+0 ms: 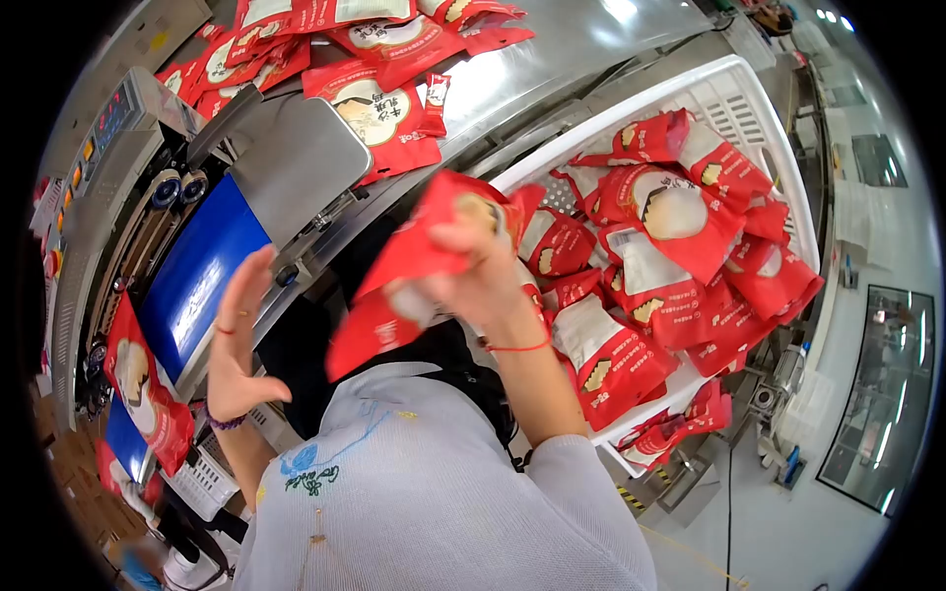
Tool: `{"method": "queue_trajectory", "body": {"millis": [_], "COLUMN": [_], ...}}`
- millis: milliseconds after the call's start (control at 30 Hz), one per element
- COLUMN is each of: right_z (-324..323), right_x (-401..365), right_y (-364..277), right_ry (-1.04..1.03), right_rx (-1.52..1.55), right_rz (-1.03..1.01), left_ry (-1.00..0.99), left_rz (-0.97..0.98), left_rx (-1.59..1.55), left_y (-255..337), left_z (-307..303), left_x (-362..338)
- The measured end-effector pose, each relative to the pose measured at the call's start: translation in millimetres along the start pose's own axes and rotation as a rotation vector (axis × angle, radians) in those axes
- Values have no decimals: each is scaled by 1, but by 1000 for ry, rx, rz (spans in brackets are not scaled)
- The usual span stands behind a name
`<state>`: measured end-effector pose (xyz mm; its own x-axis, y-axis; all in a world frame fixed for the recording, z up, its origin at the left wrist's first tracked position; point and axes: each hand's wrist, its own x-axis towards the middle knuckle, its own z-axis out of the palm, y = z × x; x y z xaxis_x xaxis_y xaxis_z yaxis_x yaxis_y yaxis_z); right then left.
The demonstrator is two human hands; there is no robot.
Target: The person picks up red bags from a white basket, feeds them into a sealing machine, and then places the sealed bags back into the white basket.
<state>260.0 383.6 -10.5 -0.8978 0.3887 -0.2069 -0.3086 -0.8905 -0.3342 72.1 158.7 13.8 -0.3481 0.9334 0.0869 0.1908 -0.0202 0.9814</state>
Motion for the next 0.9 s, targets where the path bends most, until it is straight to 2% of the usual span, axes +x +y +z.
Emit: {"method": "queue_trajectory", "body": {"millis": [100, 200, 267, 333, 367, 433, 467, 500, 567, 633, 700, 767, 833, 867, 900], "right_z": [48, 84, 99, 103, 102, 100, 99, 100, 108, 93, 80, 62, 47, 55, 52], "right_x": [12, 27, 29, 12, 5, 14, 20, 20, 25, 24, 47, 67, 87, 94, 105], "right_y": [35, 67, 78, 80, 75, 47, 33, 31, 39, 39, 45, 36, 19, 16, 12], "right_ry": [-409, -628, -671, -690, -694, -818, -832, -655, -187, 78, 194, 186, 136, 29, 9], "right_rx": [119, 309, 385, 249, 179, -248, -439, -774, -1346, -1333, -1181, -1202, -1301, -1577, -1581], "right_rz": [130, 240, 272, 216, 182, -174, -365, -640, -1033, -389, -375, -422, -308, -436, -428], "left_ry": [-162, -14, 269, 708, 778, 912, 863, 858, 708, 559, 563, 626, 722, 739, 784], "left_rz": [10, 19, -88, -38, 3, 74, 3, -36, 3, 75, -113, -134, -132, -180, -161], "left_rx": [-304, -372, -291, -137, -170, -196, -15, -63, -95, 26, -234, -574, -363, -212, -341], "left_y": [-5, 1, 25, 13, 15, 19, 26, 29, 25, 27, 25, 9, -27, -37, -37], "left_z": [12, 23, 25, 36, 35, 29, 17, 12, 0, -4, -7, -15, -21, -24, -22], "left_x": [-4, -22, -21, -31, -32, -34, -36, -35, -34, -27, -20, -5, 14, 21, 31]}}
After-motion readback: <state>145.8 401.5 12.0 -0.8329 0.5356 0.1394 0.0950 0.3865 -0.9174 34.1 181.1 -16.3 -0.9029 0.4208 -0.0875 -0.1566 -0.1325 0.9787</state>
